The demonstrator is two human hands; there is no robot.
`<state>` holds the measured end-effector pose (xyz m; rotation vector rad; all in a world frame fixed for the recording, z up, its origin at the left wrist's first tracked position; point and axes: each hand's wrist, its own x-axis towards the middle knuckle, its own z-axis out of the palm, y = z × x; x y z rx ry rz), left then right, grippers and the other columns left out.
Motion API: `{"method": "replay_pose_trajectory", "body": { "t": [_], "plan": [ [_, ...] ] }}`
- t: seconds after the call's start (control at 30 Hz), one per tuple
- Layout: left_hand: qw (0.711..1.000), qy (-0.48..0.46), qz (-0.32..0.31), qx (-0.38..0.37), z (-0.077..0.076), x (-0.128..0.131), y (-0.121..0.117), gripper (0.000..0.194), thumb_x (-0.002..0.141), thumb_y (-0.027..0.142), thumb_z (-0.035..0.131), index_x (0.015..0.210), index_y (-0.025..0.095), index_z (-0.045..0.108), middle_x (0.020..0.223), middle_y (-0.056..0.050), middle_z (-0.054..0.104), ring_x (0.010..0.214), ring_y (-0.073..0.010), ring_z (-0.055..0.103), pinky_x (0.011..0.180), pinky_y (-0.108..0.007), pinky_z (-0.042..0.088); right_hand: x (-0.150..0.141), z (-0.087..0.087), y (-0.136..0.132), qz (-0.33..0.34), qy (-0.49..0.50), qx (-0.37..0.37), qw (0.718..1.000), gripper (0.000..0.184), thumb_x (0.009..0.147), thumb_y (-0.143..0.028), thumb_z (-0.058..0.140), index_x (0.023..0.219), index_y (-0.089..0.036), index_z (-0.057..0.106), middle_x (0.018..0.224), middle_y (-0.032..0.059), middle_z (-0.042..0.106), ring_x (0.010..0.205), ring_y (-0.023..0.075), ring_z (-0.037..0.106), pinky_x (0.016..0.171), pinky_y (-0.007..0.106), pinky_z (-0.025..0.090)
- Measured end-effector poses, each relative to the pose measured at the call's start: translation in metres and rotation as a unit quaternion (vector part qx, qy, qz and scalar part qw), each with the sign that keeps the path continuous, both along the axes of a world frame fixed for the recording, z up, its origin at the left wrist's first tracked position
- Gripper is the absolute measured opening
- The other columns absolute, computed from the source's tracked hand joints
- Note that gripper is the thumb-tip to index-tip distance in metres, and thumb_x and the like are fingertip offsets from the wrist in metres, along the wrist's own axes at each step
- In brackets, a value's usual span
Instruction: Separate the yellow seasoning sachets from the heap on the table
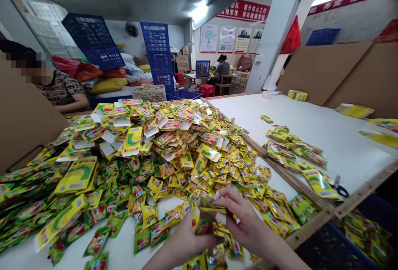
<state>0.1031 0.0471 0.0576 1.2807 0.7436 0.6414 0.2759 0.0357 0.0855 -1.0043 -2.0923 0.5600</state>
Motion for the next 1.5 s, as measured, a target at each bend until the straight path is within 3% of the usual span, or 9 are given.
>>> {"method": "replay_pose_trajectory", "body": {
  "t": [0.2, 0.33, 0.47, 0.67, 0.77, 0.87, 0.97, 1.23, 1.5],
  "plan": [
    [0.995, 0.093, 0.009, 0.029, -0.018, -0.004, -0.012, 0.057, 0.063, 0.025, 0.069, 0.118, 0.022, 0.051, 0.104, -0.003, 0.063, 0.093, -0.0229, 0.056, 0.081, -0.029, 0.044, 0.002, 0.024, -0.017, 0.043, -0.152, -0.149, 0.976, 0.037, 0.074, 0.001, 0.040, 0.094, -0.022, 0.060, 0.097, 0.0047, 0.053, 0.086, 0.0153, 0.055, 0.076, 0.026, 0.045],
    [0.998, 0.050, -0.033, -0.017, -0.040, -0.007, -0.018, 0.058, 0.062, 0.022, 0.068, 0.117, 0.021, 0.049, 0.099, -0.003, 0.063, 0.090, -0.0219, 0.058, 0.080, -0.031, 0.044, 0.008, 0.006, -0.025, 0.014, -0.048, -0.191, 0.980, 0.043, 0.068, 0.002, 0.040, 0.100, -0.022, 0.057, 0.097, 0.0041, 0.057, 0.090, 0.0157, 0.055, 0.076, 0.025, 0.045],
    [0.995, 0.008, -0.078, -0.065, -0.054, -0.002, -0.025, 0.071, 0.057, 0.016, 0.069, 0.123, 0.023, 0.043, 0.104, -0.003, 0.060, 0.096, -0.0226, 0.056, 0.087, -0.035, 0.042, 0.008, -0.024, -0.034, -0.025, 0.036, -0.168, 0.985, 0.021, 0.072, -0.006, 0.045, 0.071, -0.020, 0.061, 0.071, 0.0017, 0.060, 0.068, 0.0146, 0.057, 0.061, 0.024, 0.044],
    [0.993, -0.037, -0.089, -0.063, -0.057, 0.010, -0.029, 0.079, 0.062, 0.015, 0.067, 0.131, 0.023, 0.029, 0.116, -0.007, 0.057, 0.102, -0.0218, 0.056, 0.091, -0.035, 0.041, 0.012, -0.032, -0.045, -0.005, 0.022, -0.189, 0.982, 0.022, 0.079, -0.015, 0.048, 0.088, -0.022, 0.066, 0.086, 0.0057, 0.069, 0.081, 0.0182, 0.063, 0.074, 0.028, 0.049],
    [0.996, 0.068, -0.033, 0.052, -0.044, -0.013, -0.016, 0.073, 0.069, 0.027, 0.066, 0.132, 0.025, 0.029, 0.127, -0.008, 0.051, 0.113, -0.0219, 0.050, 0.097, -0.035, 0.037, 0.054, -0.032, -0.024, -0.099, 0.008, -0.109, 0.989, 0.019, 0.080, -0.020, 0.045, 0.083, -0.021, 0.063, 0.084, 0.0068, 0.068, 0.079, 0.0201, 0.063, 0.070, 0.030, 0.050],
    [0.921, 0.306, 0.136, 0.200, -0.033, -0.060, 0.002, 0.025, 0.085, 0.036, 0.041, 0.102, 0.020, 0.053, 0.106, -0.009, 0.060, 0.099, -0.0217, 0.056, 0.088, -0.035, 0.041, 0.105, -0.032, 0.011, -0.338, -0.108, -0.009, 0.935, 0.024, 0.080, -0.025, 0.043, 0.096, -0.018, 0.059, 0.100, 0.0121, 0.065, 0.068, 0.0232, 0.062, 0.063, 0.036, 0.049],
    [0.815, 0.514, 0.191, 0.188, -0.038, -0.102, 0.008, 0.028, 0.087, 0.036, 0.030, 0.092, 0.018, 0.050, 0.087, -0.010, 0.063, 0.078, -0.0240, 0.061, 0.071, -0.036, 0.045, 0.105, -0.032, 0.041, -0.460, -0.227, 0.000, 0.858, 0.037, 0.083, -0.025, 0.036, 0.117, -0.014, 0.049, 0.123, 0.0185, 0.052, 0.076, 0.0291, 0.062, 0.062, 0.041, 0.046],
    [0.689, 0.651, 0.191, 0.254, -0.079, -0.098, -0.013, 0.037, 0.084, 0.029, 0.042, 0.116, 0.012, 0.044, 0.112, -0.015, 0.055, 0.099, -0.0272, 0.058, 0.071, -0.033, 0.049, -0.097, -0.075, 0.051, -0.134, -0.239, -0.116, 0.955, 0.025, 0.065, -0.025, 0.061, 0.090, -0.019, 0.059, 0.088, 0.0077, 0.064, 0.075, 0.0238, 0.061, 0.063, 0.029, 0.044],
    [0.666, 0.642, 0.224, 0.307, -0.090, -0.087, -0.013, 0.037, 0.080, 0.032, 0.046, 0.107, 0.008, 0.052, 0.104, -0.016, 0.056, 0.099, -0.0281, 0.054, 0.081, -0.035, 0.046, -0.084, -0.090, 0.048, -0.058, -0.113, -0.200, 0.971, 0.016, 0.066, -0.010, 0.052, 0.078, -0.020, 0.050, 0.079, 0.0017, 0.058, 0.074, 0.0183, 0.057, 0.064, 0.026, 0.040]
  ]
}}
